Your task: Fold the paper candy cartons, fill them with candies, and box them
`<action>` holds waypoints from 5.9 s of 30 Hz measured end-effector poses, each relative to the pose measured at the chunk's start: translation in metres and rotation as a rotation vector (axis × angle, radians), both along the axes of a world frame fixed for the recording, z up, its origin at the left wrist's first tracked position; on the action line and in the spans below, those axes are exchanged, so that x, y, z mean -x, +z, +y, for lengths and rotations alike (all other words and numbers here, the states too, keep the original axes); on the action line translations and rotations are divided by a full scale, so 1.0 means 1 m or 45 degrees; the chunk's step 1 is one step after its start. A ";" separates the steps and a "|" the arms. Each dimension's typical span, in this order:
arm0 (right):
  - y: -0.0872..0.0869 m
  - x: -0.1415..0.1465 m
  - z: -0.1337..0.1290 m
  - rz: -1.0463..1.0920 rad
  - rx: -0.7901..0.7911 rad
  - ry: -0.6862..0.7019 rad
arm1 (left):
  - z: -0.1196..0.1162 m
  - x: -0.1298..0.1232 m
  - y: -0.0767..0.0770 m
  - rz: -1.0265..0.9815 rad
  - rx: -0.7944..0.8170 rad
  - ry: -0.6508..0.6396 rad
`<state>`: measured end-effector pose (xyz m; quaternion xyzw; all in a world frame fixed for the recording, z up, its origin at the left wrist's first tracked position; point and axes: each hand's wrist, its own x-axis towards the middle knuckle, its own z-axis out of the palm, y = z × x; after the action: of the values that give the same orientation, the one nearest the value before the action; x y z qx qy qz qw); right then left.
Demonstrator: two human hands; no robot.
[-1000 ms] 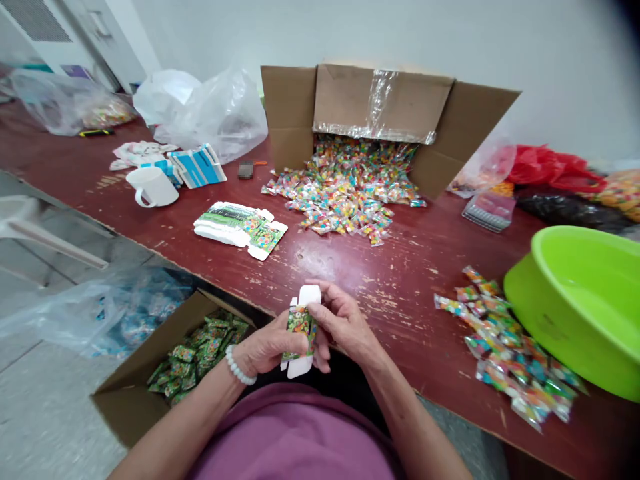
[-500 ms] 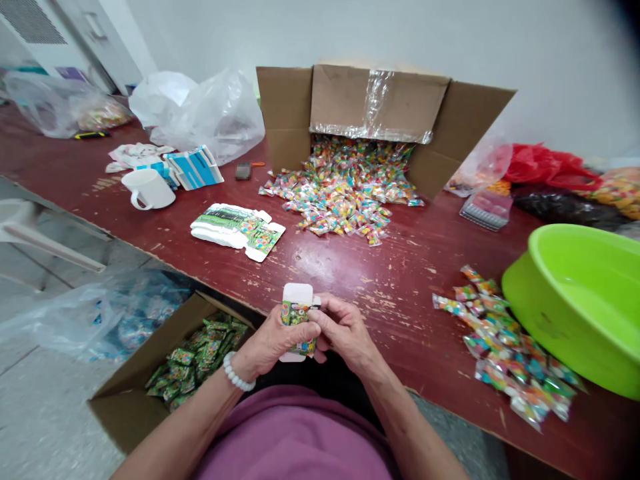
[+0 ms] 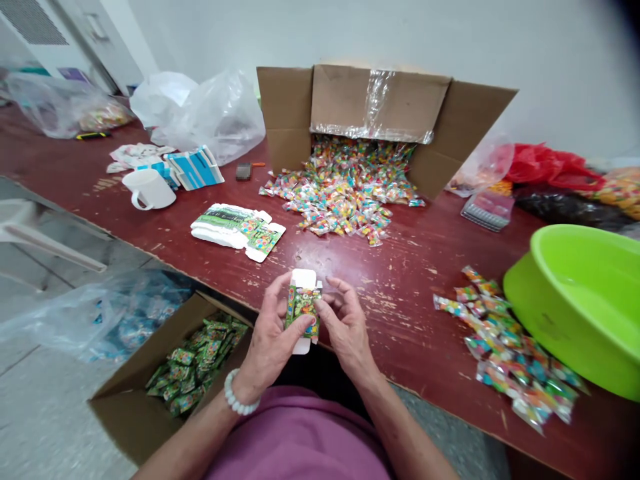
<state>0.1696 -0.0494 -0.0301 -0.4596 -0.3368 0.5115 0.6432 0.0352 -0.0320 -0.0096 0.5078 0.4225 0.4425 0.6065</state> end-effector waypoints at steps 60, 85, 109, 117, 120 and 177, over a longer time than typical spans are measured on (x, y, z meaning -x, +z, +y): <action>0.018 -0.042 0.004 -1.054 -0.418 0.399 | 0.012 -0.010 0.001 -0.149 0.677 -0.264; -0.043 -0.120 0.055 -1.460 -0.048 -0.056 | 0.061 0.043 -0.023 0.358 0.168 0.054; -0.002 -0.054 0.013 -0.365 0.167 0.314 | 0.032 0.015 -0.003 -0.420 0.748 -0.449; 0.013 -0.045 0.005 -0.164 0.115 0.292 | 0.034 0.016 -0.011 -0.459 0.763 -0.280; 0.009 -0.046 0.007 -0.127 0.160 0.167 | 0.033 0.020 -0.010 -0.449 0.762 -0.269; 0.008 -0.027 0.006 -0.178 0.198 0.403 | 0.004 0.001 -0.003 -0.210 0.520 -0.281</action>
<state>0.1969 -0.0434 -0.0220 -0.4835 -0.4082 0.5977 0.4923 0.0344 -0.0284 -0.0126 0.3799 0.3943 0.3191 0.7736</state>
